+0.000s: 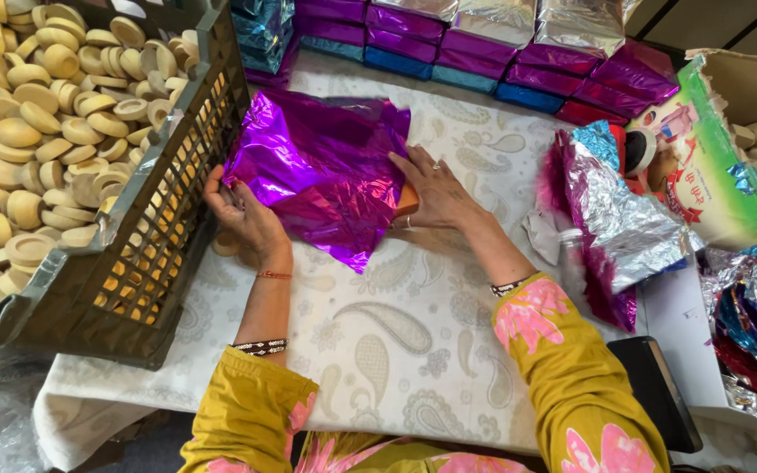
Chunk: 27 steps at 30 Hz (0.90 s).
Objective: The person assembles small wooden toy components by hand, placing them into a small rectangular box. They then close the box and wrap it in a sheet of shiny purple foil, folding the edges to enclose the package.
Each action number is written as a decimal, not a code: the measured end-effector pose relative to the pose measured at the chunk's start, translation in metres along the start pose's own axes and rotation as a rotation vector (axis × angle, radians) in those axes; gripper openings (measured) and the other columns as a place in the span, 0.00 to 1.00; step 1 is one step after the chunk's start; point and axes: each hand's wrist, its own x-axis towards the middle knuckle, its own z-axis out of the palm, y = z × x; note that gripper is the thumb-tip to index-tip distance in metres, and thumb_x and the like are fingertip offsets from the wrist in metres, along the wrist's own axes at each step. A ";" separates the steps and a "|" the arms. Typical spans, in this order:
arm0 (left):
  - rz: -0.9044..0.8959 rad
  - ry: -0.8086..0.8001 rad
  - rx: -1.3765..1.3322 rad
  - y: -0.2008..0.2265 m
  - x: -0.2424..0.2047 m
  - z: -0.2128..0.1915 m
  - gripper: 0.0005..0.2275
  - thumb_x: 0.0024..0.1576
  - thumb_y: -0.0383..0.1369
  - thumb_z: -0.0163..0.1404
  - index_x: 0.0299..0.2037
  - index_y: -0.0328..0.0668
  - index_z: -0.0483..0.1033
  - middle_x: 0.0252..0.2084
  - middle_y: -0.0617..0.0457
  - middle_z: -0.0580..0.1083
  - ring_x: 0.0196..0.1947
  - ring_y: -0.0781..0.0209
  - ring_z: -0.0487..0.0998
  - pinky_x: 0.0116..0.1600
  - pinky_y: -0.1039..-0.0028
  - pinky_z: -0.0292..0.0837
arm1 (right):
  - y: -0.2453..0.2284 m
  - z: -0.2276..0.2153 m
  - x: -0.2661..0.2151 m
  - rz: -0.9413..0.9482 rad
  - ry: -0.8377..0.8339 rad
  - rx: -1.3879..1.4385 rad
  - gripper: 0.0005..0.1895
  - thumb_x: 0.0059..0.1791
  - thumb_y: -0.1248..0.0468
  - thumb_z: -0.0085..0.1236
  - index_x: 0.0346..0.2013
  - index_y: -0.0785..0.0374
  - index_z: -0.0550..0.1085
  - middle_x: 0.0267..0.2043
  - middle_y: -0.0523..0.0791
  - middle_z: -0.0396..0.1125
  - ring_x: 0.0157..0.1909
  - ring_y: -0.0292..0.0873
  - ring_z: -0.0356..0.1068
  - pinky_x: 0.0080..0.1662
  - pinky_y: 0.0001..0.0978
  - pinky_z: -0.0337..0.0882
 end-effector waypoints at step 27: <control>0.036 -0.150 0.317 0.009 -0.017 0.011 0.13 0.67 0.22 0.49 0.60 0.37 0.67 0.41 0.53 0.76 0.42 0.67 0.74 0.50 0.78 0.70 | 0.026 -0.018 -0.064 0.452 0.021 -0.144 0.63 0.33 0.41 0.73 0.74 0.49 0.50 0.76 0.55 0.46 0.76 0.58 0.45 0.70 0.66 0.46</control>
